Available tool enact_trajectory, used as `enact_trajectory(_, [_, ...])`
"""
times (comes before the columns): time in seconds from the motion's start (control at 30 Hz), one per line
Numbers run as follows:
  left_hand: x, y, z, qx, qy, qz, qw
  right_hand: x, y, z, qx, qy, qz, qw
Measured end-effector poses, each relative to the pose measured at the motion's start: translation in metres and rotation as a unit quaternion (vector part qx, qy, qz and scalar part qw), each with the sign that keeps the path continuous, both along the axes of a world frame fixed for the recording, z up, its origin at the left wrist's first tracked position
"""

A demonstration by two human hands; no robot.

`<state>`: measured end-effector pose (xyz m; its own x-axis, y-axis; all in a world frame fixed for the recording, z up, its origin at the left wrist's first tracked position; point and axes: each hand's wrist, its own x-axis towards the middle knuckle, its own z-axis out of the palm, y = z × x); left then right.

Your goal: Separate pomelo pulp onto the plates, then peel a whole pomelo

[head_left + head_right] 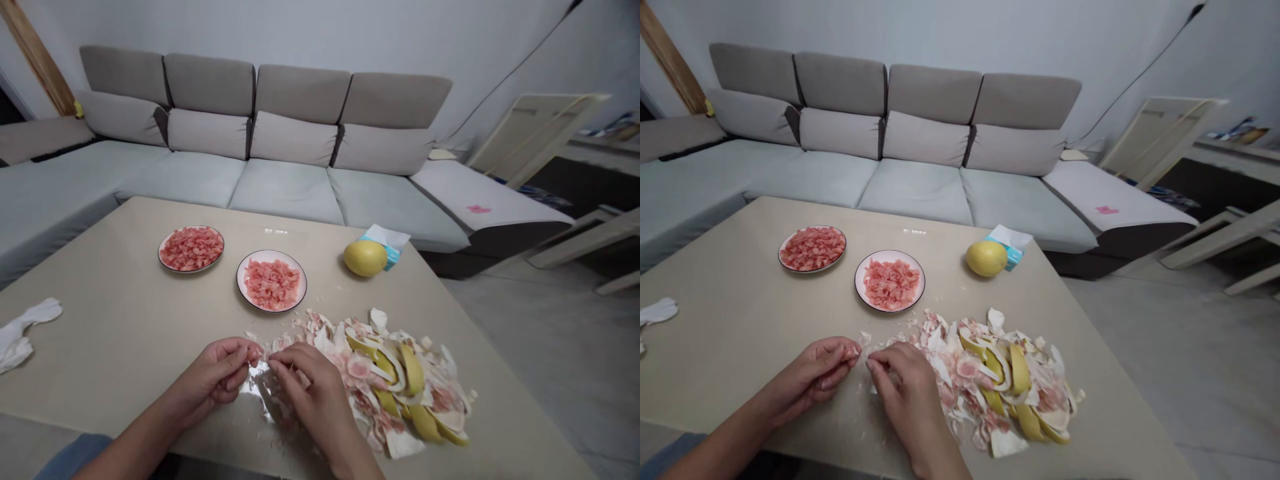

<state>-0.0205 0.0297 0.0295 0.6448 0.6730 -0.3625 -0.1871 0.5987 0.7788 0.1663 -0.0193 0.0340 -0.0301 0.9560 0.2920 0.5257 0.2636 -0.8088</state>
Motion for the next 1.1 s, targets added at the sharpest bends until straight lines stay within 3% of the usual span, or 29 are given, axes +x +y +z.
enact_trajectory(0.1, [0.002,0.0,0.0,0.018,0.048,0.001,0.999,-0.002,-0.002,-0.002,0.03,0.013,-0.012,0.999])
enact_trajectory(0.23, [0.003,-0.002,-0.003,0.09,0.111,-0.004,0.99,-0.008,-0.001,-0.007,0.059,0.018,0.032,0.998])
enact_trajectory(0.57, [0.002,-0.005,-0.004,0.14,0.097,0.021,0.985,-0.009,0.005,-0.003,-0.03,0.172,-0.005,0.985])
enact_trajectory(0.8, [0.0,-0.005,-0.007,0.267,0.207,0.104,0.935,-0.016,0.004,-0.005,-0.026,0.162,0.014,0.986])
enact_trajectory(0.93, [-0.001,-0.007,0.001,0.336,0.247,0.092,0.904,-0.016,0.002,-0.001,0.014,0.123,0.015,0.992])
enact_trajectory(1.1, [0.0,-0.01,0.004,0.401,0.275,0.064,0.872,-0.019,0.001,0.001,-0.039,0.139,0.014,0.989])
